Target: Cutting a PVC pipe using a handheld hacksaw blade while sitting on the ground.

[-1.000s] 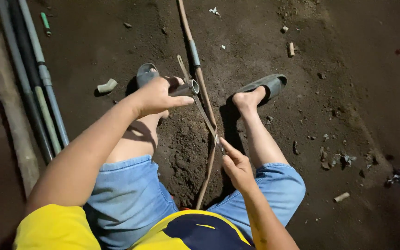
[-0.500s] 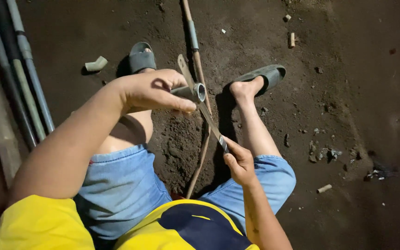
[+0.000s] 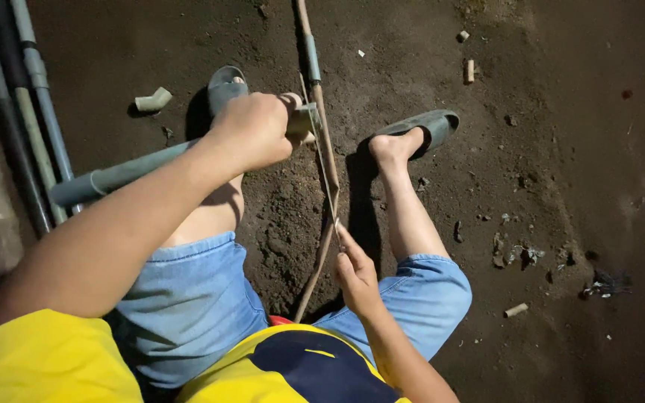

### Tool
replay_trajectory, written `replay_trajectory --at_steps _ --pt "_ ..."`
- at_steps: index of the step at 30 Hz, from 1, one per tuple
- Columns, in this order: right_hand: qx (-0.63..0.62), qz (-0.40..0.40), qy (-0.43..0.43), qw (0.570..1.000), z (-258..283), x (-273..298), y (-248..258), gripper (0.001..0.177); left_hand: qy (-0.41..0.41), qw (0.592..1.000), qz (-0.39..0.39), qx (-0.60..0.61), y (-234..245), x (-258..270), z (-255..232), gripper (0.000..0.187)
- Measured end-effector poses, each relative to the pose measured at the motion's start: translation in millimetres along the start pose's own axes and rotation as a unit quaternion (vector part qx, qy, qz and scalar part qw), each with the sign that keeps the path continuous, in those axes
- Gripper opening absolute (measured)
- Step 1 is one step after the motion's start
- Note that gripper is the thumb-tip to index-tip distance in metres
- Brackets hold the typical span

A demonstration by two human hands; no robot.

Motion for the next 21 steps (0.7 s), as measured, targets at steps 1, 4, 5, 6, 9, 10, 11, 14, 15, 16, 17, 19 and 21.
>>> replay_trajectory --at_steps 1,4,5,6,9,10,11,14,15,16,17,19,21 --pt "0.021 -0.002 0.005 1.0 6.2 -2.6 -2.2 0.055 0.009 1.0 -0.02 0.007 -0.8 0.0 -0.1 0.02" --pt "-0.032 -0.015 -0.002 0.999 -9.6 -8.6 2.8 0.053 0.048 0.997 0.012 0.053 9.4 -5.3 -2.2 0.02" --pt "-0.031 -0.016 -0.001 0.999 -8.7 -6.4 4.5 0.053 0.046 0.997 0.012 0.053 9.4 -2.2 -1.7 0.02" --pt "-0.029 -0.007 -0.01 1.0 -8.3 -5.8 5.3 0.052 0.053 0.997 0.022 0.057 9.6 1.0 0.1 0.017" --pt "-0.028 0.003 -0.045 0.999 -0.5 -1.3 6.6 0.051 0.07 0.996 0.033 0.045 -2.8 0.1 19.4 0.019" --pt "-0.032 0.003 -0.069 0.997 2.1 0.6 5.7 0.051 0.079 0.996 0.034 0.027 -9.0 -1.0 29.2 0.022" --pt "-0.032 0.007 -0.071 0.997 5.1 7.2 5.6 0.051 0.082 0.996 0.035 0.028 -6.7 5.2 30.0 0.022" --pt "-0.063 0.008 -0.136 0.989 7.2 10.7 0.4 0.051 0.061 0.997 0.022 0.039 2.1 11.4 24.8 0.026" --pt "-0.057 -0.007 -0.13 0.99 7.9 6.9 -0.4 0.053 0.065 0.996 0.047 0.048 -2.4 10.4 18.4 0.017" --pt "-0.047 -0.022 -0.127 0.991 9.1 6.6 2.1 0.055 0.07 0.993 0.073 0.062 -10.6 10.4 10.0 0.013" --pt "-0.044 -0.022 -0.131 0.99 13.9 1.1 0.0 0.055 0.07 0.992 0.075 0.067 -8.3 7.0 5.6 0.013" --pt "-0.063 -0.002 -0.095 0.993 25.8 -17.8 -6.9 0.053 -0.013 0.994 0.066 0.085 4.2 -2.7 -6.4 0.03" --pt "-0.055 -0.002 -0.094 0.994 26.6 -14.5 -6.8 0.053 0.033 0.994 0.064 0.078 -0.9 -7.7 10.3 0.017"
Point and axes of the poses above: each hand's wrist, its own x-axis away from the middle knuckle, its own y-axis out of the back of the hand, z = x × y, the point moved 3 cm from there along -x, towards the middle knuckle, and after that the axes turned 8 degrees about x, right-handed, at the moved point
